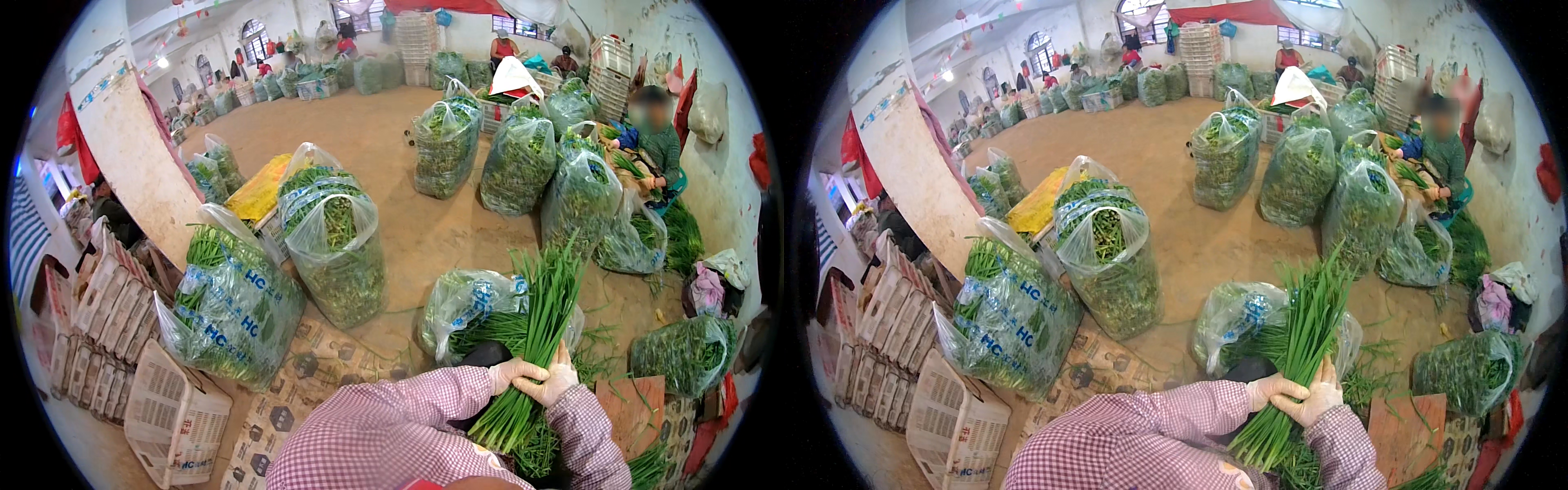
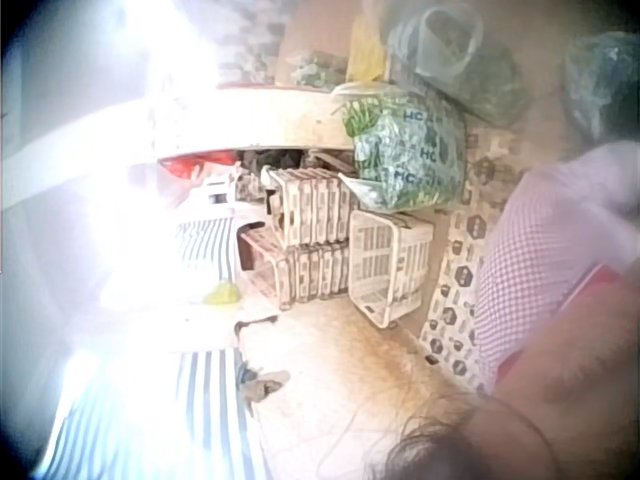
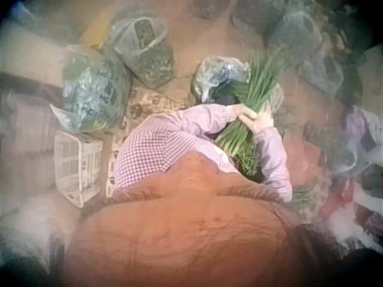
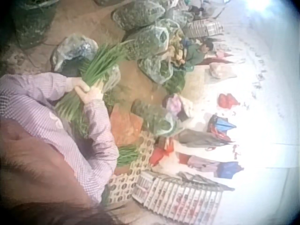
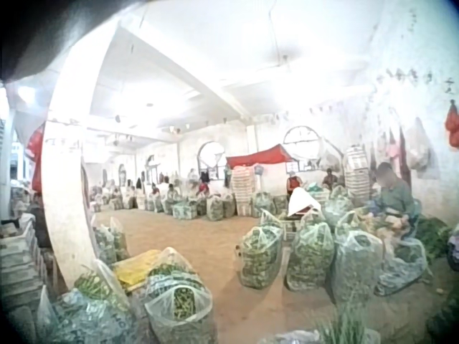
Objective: The person sorts green onions from a plastic bag by hand, removes yellowed leaves, and ties them into bundles with red string.
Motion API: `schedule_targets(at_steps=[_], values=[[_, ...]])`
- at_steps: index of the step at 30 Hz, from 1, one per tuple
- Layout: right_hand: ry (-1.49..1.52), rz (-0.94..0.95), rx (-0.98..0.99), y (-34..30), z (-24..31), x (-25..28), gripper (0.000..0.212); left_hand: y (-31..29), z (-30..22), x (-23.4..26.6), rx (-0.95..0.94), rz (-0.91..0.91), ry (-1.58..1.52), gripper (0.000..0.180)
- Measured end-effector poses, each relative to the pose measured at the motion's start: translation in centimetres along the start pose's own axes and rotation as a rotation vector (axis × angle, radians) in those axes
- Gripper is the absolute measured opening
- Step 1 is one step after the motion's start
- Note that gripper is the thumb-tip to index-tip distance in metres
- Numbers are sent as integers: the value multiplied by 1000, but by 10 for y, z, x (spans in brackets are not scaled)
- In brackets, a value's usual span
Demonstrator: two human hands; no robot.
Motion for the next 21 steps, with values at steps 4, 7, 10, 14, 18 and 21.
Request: schedule_targets(at_steps=[4, 7, 10, 14, 18, 21], values=[[119, 105, 81, 0, 17, 51, 112, 3, -8, -17, 136, -43, -257, 46], [-135, 191, 78, -3, 47, 123, 99, -1, -29, -29, 49, 181, -490, 30], [-164, -63, 399, -29, 81, 203, 96, 7, -37, -20, 13, 101, -517, 27], [-383, -191, 408, -64, 135, 277, 89, 5, -42, 1, -32, 85, -427, 28], [-395, -345, 404, -90, 164, 322, 55, 11, -40, 3, 12, 120, -445, 29], [-475, -106, 159, -81, 170, 332, 37, 14, -32, 26, 11, 143, -527, 28]])
Point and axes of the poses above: each hand's wrist, its own y-axis towards the middle knuckle, its own x-axis out of the back of the hand, z = x × y, the point moved 6 cm from there along y, towards the middle knuckle, and after that the axes turned 9 degrees about -x, right-handed, at the moved point
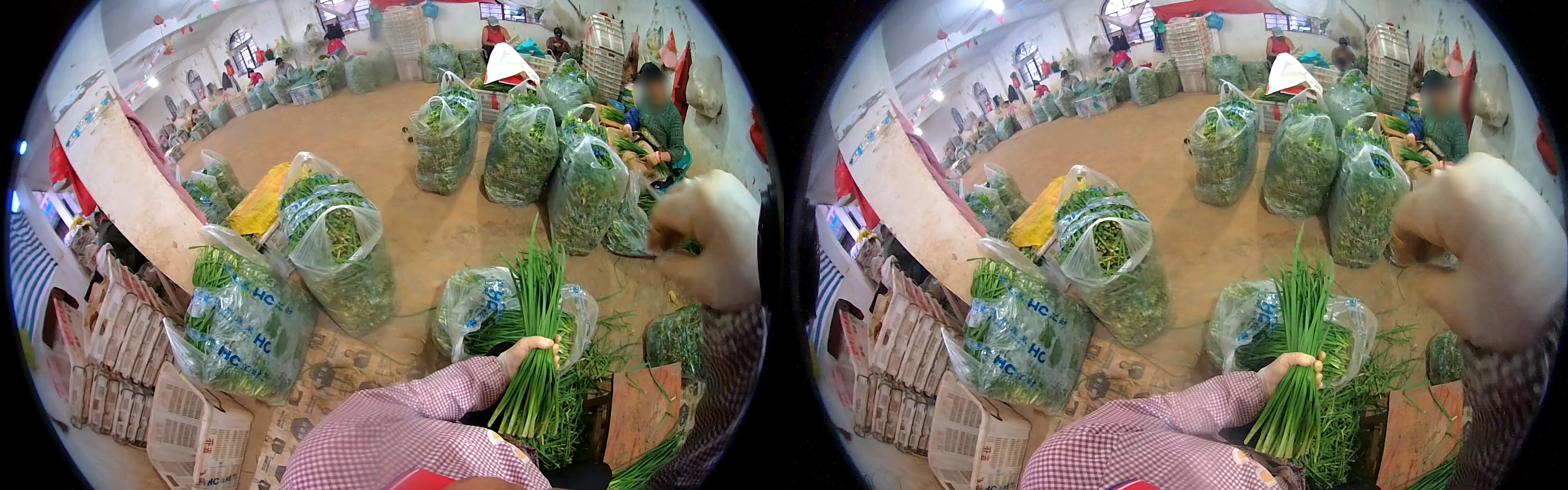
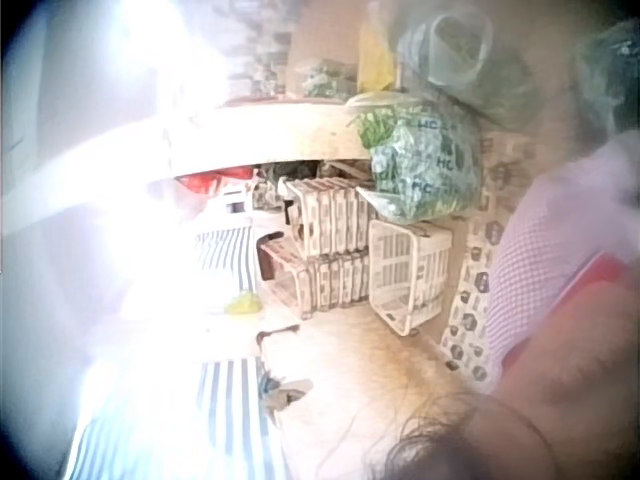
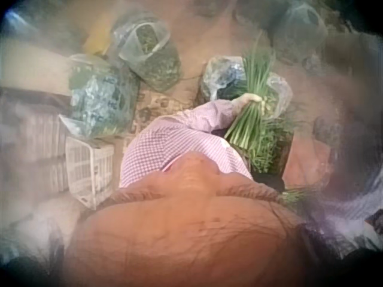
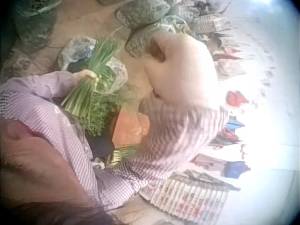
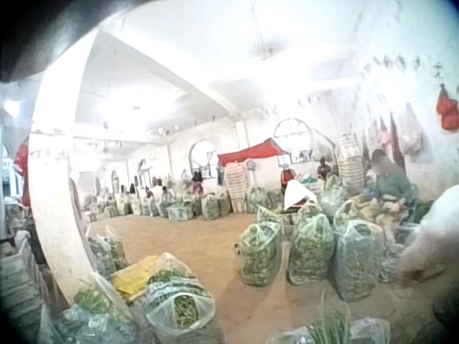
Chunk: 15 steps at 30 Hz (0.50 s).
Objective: The person sorts green onions from a plastic bag by hand, removes yellowed leaves, and ties them into bundles with red string.
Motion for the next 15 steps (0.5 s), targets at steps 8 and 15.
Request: schedule_targets(at_steps=[8, 15], values=[[350, -198, 28, -24, -34, -135, 19, 10, 31, -6, 27, -15, 16, 30], [1036, 167, -360, 2, -67, -363, 79, 11, 30, -15, -51, 9, 252, 35]])
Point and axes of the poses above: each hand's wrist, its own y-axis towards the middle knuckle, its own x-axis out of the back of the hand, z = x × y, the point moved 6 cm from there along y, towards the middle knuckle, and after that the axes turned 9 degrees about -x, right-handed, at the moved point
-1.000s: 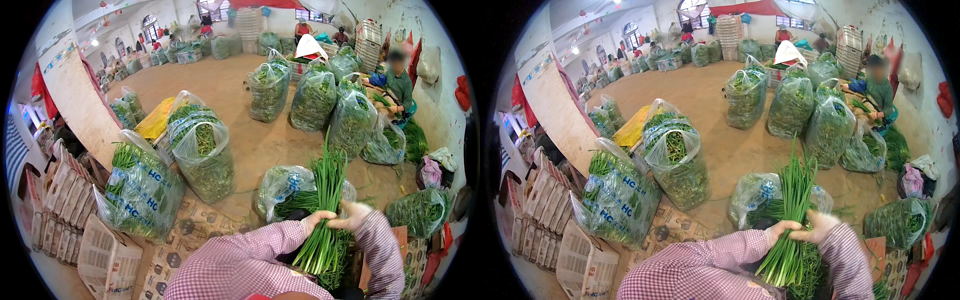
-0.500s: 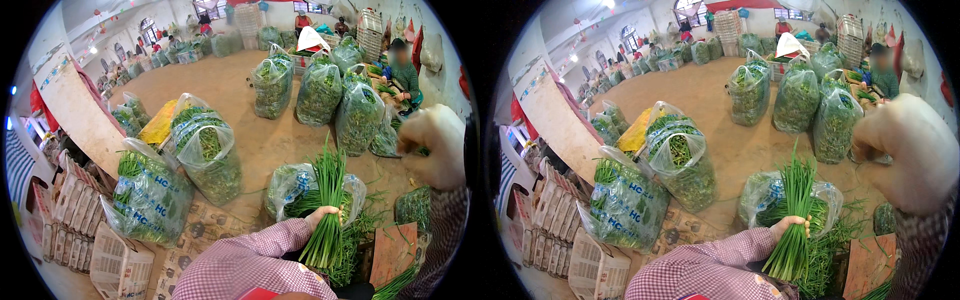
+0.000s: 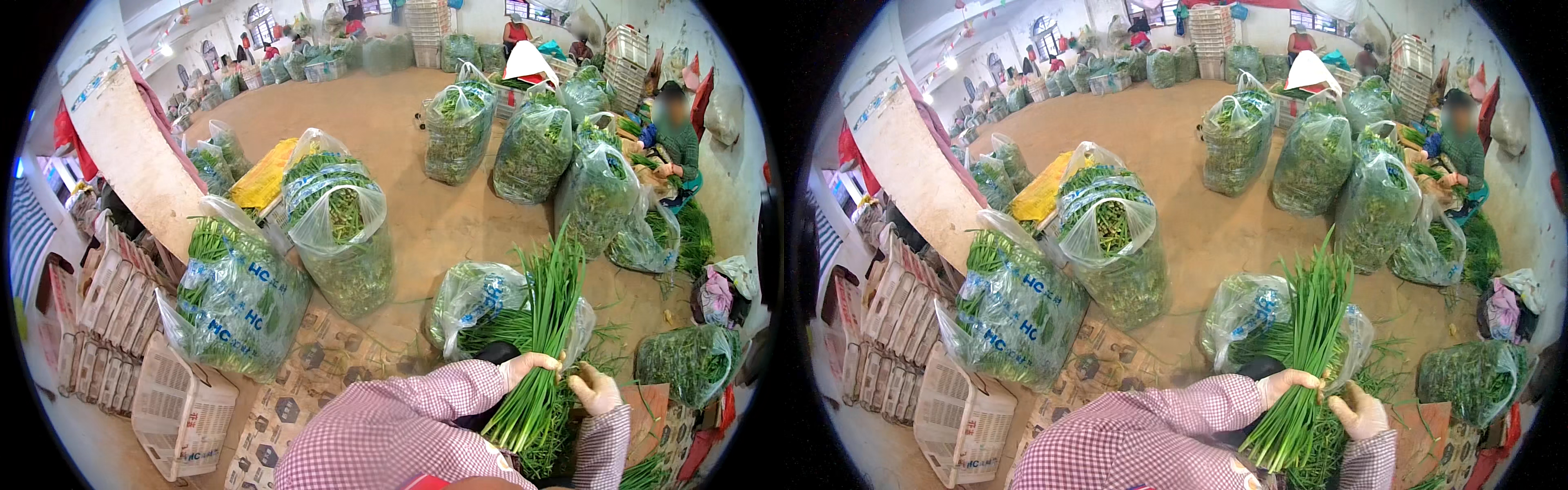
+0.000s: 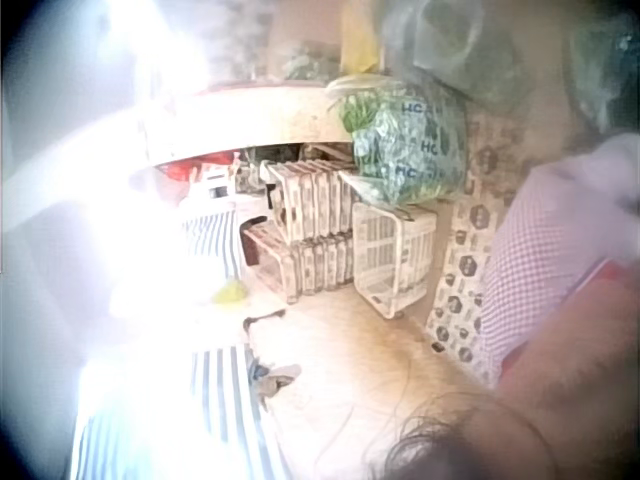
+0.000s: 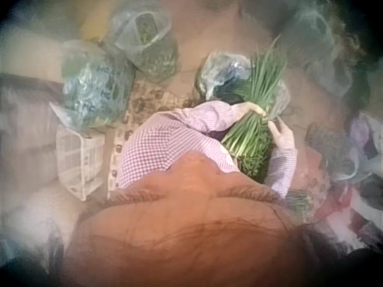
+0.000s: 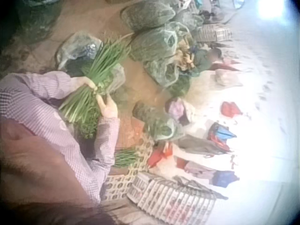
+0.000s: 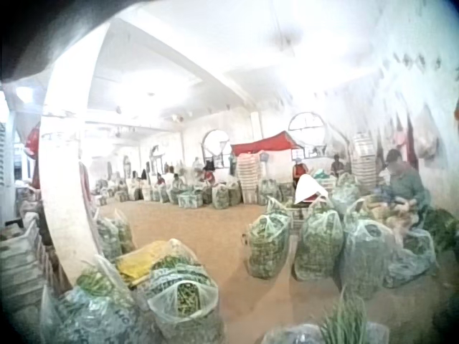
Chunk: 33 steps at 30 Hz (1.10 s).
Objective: The person sorts green onions from a plastic bag by hand, removes yellowed leaves, and ties them into bundles with red string.
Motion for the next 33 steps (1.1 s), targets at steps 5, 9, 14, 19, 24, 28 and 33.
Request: schedule_targets(at_steps=[5, 9, 14, 19, 24, 28, 33], values=[[575, 215, 188, -4, 2, -42, 98, -6, 6, -21, -47, -114, 211, 32], [618, 106, 229, -11, -5, -46, 103, -5, 11, -30, -147, -133, 416, 33], [531, -46, 314, -20, -7, -44, 99, -3, 33, -17, -161, -155, 429, 45], [400, -206, 262, -42, -3, -32, 87, 4, 49, -23, -204, -73, 551, 58], [651, -229, 315, -43, -6, -34, 75, -3, 52, -49, -309, 46, 792, 55], [751, -256, 362, -49, 3, -29, 66, 0, 56, -56, -374, 98, 883, 52], [825, -316, 396, -45, -3, -27, 62, 7, 67, -50, -358, 84, 585, 58]])
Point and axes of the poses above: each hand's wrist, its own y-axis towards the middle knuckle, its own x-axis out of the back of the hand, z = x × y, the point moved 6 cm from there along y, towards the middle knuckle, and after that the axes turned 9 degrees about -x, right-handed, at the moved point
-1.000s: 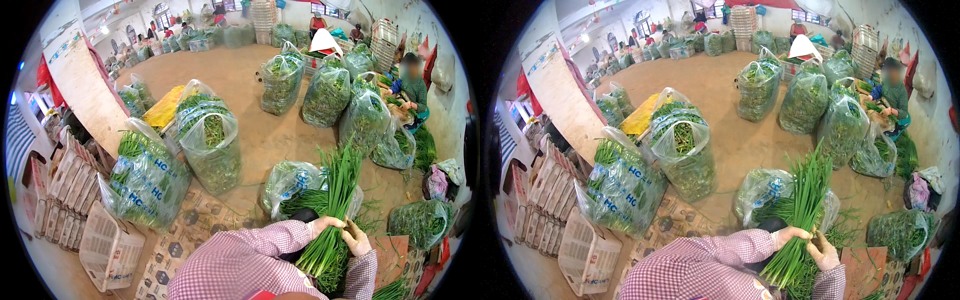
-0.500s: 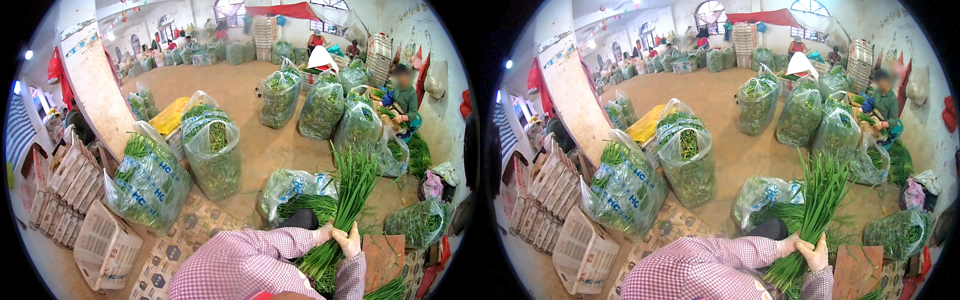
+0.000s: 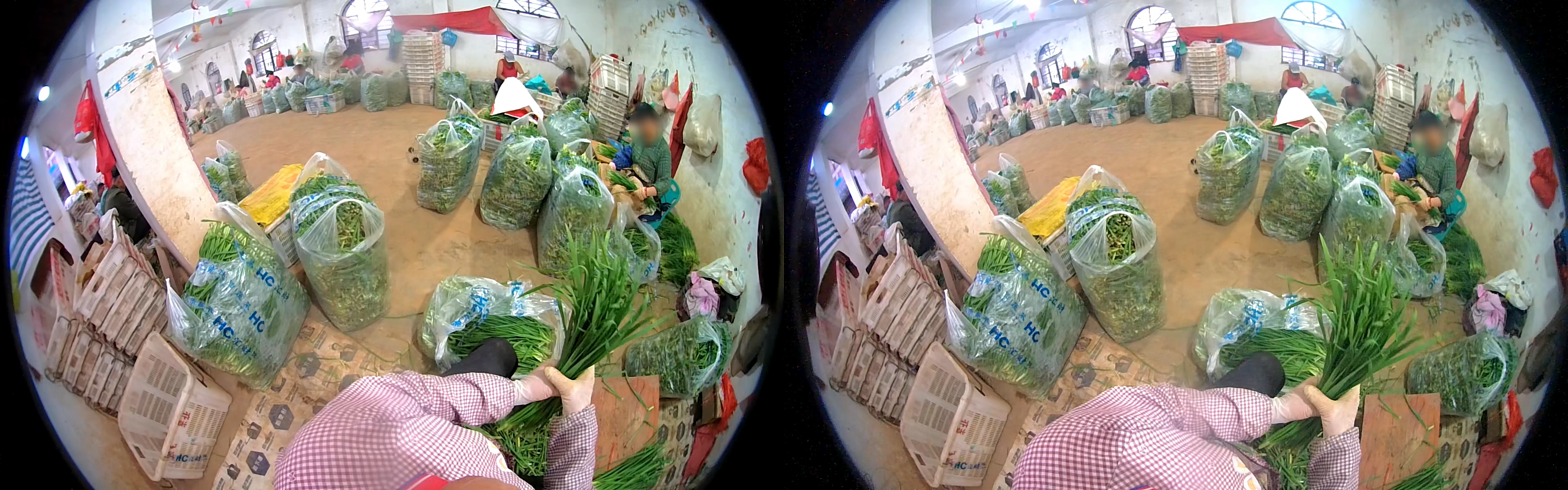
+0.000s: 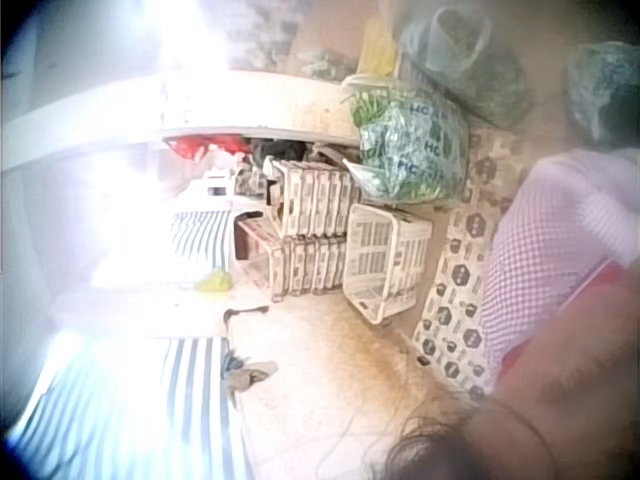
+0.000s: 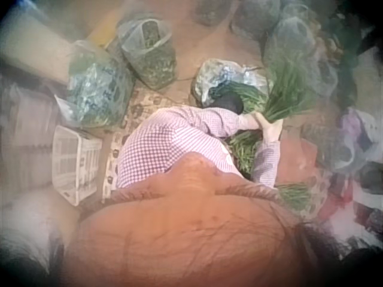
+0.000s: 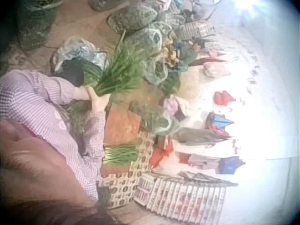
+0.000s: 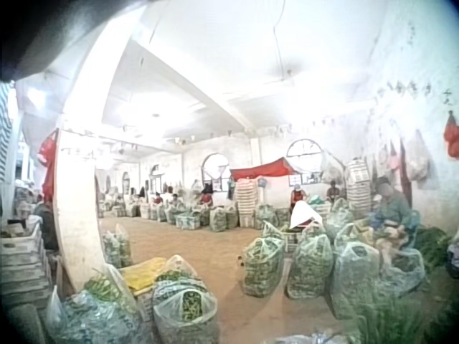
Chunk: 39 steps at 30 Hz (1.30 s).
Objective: The person sorts green onions from a plastic bag by hand, removes yellowed leaves, and ties them into bundles with red string.
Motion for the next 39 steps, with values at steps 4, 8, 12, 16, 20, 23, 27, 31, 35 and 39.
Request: schedule_targets(at_steps=[4, 8, 12, 16, 20, 23, 27, 31, 35, 39], values=[[-73, -17, -23, 1, 3, 3, 61, 7, 19, 12, -56, 63, 359, 60], [-47, -66, -10, 3, 9, 8, 55, 2, -20, -13, -97, 131, 494, 66], [-56, -41, -63, 8, 2, 7, 43, 1, -10, -2, -147, 76, 537, 72], [-38, -185, 84, 1, 21, 6, 27, 0, -21, -12, -99, 124, 574, 72], [-116, -140, 124, 3, 23, 12, 31, 1, -19, -12, 31, 219, 539, 73], [-116, -130, 106, 6, 19, 15, 30, 1, -25, -18, -3, 184, 529, 77], [-32, -91, -42, 11, 29, -3, 24, 2, -16, -4, -41, 46, 540, 72], [-38, 36, -133, 22, 18, -17, 35, 2, 14, 23, 0, -35, 527, 73], [-112, 131, -133, 33, 10, -20, 52, -4, -22, 6, 30, -121, 325, 60], [-153, 232, -89, 32, 20, -19, 77, -7, -23, 16, 120, -165, 148, 61]])
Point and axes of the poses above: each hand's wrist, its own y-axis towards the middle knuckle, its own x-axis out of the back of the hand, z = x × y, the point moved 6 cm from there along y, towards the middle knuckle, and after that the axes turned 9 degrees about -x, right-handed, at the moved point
